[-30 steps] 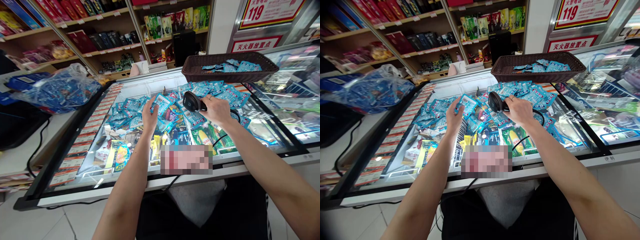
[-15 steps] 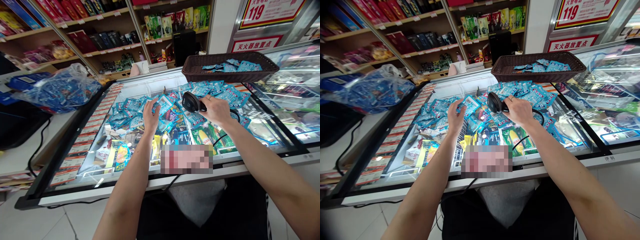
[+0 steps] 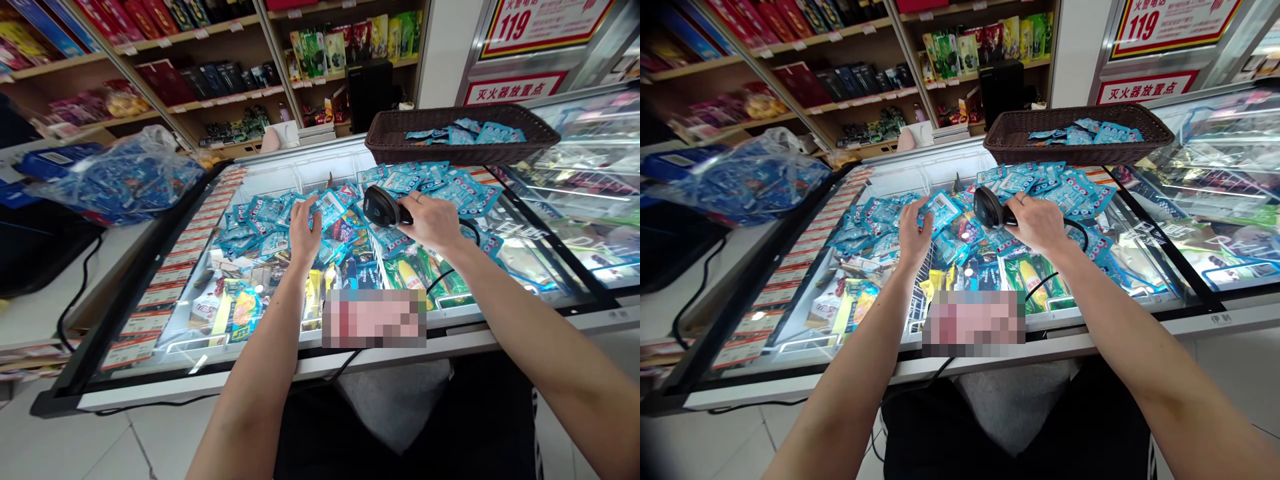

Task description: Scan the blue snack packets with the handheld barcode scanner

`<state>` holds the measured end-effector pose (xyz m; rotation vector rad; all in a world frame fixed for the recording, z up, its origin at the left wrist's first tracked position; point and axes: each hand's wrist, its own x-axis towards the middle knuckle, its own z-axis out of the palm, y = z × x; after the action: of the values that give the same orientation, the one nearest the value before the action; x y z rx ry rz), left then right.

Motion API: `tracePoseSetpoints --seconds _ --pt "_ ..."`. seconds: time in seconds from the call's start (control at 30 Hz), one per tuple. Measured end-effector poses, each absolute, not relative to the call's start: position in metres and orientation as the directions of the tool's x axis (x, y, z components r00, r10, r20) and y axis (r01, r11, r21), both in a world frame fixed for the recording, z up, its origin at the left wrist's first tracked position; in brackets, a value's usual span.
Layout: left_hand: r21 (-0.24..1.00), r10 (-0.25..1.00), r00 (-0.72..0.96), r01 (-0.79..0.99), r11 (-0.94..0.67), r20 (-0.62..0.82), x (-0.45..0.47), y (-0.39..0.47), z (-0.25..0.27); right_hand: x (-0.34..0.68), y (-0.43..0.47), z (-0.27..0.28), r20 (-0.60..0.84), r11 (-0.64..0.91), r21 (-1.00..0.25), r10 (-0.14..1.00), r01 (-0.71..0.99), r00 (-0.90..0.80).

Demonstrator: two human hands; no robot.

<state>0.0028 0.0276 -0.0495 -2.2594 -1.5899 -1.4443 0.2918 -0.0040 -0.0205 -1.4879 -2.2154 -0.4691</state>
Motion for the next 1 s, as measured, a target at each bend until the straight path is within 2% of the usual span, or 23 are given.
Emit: tracePoseSetpoints --seconds 0.63,1.0 --pt "0.445 0.734 0.079 0.749 -0.491 0.675 0.004 0.0256 -0.0476 0.2897 -0.0067 -0.0192 0.52 0.415 0.046 0.767 0.908 -0.377" --pt "0.375 0.723 0.137 0.781 -0.499 0.677 0.0072 0.024 -0.0461 0.2884 -0.008 -0.0183 0.505 0.479 0.065 0.741 0.875 -0.443"
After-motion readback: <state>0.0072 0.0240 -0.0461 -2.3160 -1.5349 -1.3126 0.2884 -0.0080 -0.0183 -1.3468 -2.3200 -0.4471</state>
